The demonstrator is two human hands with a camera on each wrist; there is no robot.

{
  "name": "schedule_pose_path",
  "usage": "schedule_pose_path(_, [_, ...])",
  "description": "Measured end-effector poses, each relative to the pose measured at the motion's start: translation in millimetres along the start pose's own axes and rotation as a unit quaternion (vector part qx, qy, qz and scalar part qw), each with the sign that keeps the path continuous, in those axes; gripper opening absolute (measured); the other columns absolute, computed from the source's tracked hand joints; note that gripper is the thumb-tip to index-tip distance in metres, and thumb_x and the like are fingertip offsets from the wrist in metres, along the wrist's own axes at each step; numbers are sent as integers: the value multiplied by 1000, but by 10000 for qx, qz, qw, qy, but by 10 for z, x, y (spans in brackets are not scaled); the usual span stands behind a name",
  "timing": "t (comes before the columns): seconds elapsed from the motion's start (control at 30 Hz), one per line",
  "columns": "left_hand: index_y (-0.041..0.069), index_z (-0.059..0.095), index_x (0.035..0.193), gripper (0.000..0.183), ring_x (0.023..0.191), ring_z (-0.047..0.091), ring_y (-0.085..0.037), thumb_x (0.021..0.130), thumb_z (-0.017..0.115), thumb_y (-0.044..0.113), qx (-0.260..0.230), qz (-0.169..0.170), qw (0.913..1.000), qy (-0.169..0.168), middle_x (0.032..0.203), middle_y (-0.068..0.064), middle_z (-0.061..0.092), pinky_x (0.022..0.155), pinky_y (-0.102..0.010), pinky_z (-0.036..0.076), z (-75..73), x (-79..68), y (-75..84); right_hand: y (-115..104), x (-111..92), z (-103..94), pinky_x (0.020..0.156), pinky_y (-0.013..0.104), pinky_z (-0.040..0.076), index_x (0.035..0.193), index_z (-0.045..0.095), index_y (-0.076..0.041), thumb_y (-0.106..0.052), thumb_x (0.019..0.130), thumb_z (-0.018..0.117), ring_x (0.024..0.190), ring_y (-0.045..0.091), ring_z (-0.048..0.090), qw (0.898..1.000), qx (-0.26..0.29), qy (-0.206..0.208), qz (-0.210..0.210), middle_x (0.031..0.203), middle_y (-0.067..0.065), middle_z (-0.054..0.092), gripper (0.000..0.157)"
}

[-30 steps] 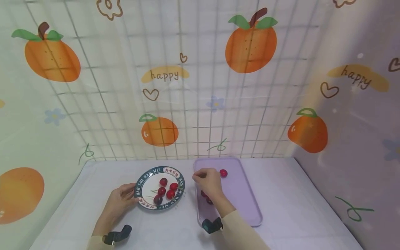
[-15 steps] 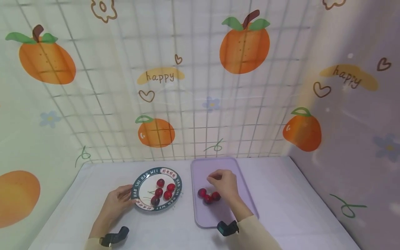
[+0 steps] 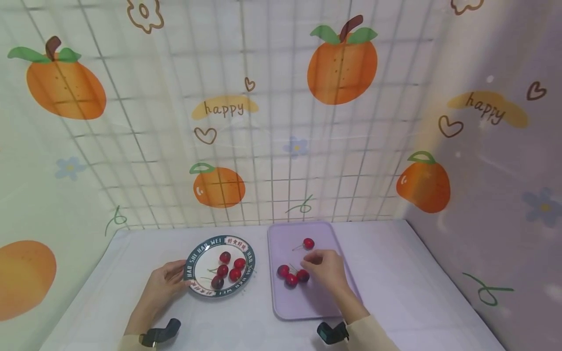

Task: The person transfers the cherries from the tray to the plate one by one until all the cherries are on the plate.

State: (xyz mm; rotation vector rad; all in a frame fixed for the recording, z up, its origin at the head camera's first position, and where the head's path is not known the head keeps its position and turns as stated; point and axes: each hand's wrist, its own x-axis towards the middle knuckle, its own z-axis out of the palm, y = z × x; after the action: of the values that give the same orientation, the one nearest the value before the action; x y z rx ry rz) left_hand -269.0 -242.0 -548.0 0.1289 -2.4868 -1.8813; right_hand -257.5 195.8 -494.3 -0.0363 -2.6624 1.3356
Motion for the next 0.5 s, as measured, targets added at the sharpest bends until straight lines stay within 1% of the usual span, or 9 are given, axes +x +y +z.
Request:
schedule_pose_path(0.2, [-3,60,142,72,142,52,-38,76,87,-10,35,-85,9999,41,151,-24,54,108,-27,51,2,-13,6,70,-56,34,73,30,56,94,79,-1,-8,87,84,78,15,68,9999,-106,-102,-38,84,2,77,11])
schedule_pose_path(0.33, [-2,61,141,72,141,53,-38,75,88,-8,126,-113,9998,76,150,-24,54,108,-28,52,0,-10,8,136,-81,65,73,30,56,94,80,-1,-9,85,86,78,14,69,9999,-152,-63,-1,84,2,77,14])
schedule_pose_path(0.5, [-2,61,141,73,141,53,-39,75,89,-9,139,-111,9998,81,150,-25,54,108,-30,52,-4,-6,-4,178,-115,93,77,33,57,96,80,0,-10,84,87,80,16,71,9999,-132,-39,59,85,4,78,17])
